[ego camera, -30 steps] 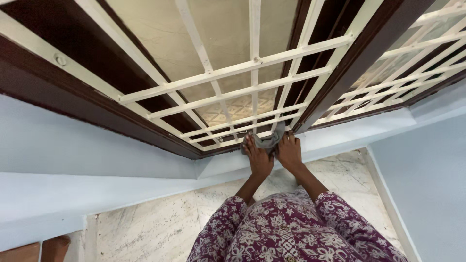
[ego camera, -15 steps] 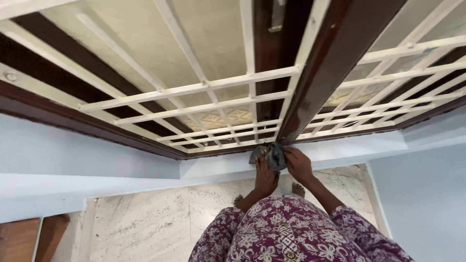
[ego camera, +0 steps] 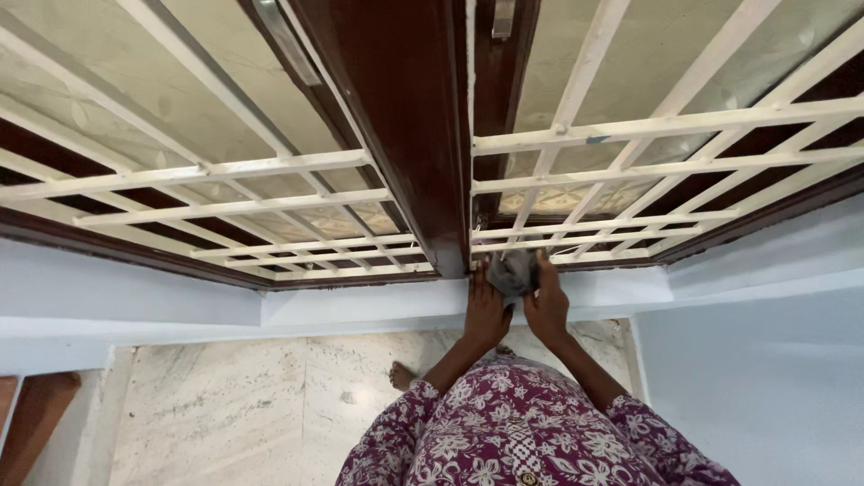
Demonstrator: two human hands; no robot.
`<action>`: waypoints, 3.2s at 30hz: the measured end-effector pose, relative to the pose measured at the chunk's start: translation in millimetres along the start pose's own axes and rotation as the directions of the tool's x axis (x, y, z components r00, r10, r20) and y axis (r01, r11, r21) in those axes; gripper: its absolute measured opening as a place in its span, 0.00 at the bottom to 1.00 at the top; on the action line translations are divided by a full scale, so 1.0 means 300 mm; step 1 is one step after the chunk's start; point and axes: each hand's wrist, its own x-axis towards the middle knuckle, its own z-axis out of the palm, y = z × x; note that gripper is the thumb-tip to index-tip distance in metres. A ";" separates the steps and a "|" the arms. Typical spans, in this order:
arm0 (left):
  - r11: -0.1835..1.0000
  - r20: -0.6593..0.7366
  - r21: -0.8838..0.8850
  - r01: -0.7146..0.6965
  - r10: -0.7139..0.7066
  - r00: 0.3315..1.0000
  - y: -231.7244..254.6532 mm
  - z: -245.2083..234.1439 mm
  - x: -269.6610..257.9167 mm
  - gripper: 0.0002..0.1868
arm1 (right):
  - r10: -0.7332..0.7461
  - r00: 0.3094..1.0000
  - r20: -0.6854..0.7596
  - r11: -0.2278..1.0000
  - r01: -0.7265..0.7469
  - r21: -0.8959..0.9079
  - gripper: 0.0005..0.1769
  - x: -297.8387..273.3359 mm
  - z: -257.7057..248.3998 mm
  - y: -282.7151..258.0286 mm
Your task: The person cleans a window grill using a cloth, wiping across the metal bars and the wooden frame.
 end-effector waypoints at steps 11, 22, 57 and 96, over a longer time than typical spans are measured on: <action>0.926 0.373 0.238 0.292 -0.365 0.853 0.102 -0.100 0.154 0.22 | 0.081 0.830 0.551 0.873 0.208 -0.441 0.39 0.106 0.076 0.136; 0.953 0.154 0.259 0.157 -0.201 0.967 0.077 -0.065 0.107 0.34 | 0.162 0.752 0.639 0.863 0.206 -0.462 0.43 0.071 0.036 0.099; 0.962 0.338 -0.175 0.210 -0.142 0.931 0.231 0.057 0.060 0.52 | 0.092 0.918 0.386 0.960 0.021 -0.280 0.47 -0.009 -0.178 0.328; 0.991 0.175 0.056 0.119 -0.127 0.976 0.195 0.008 0.140 0.45 | 0.276 0.960 0.035 0.887 -0.269 0.375 0.30 0.024 -0.171 0.179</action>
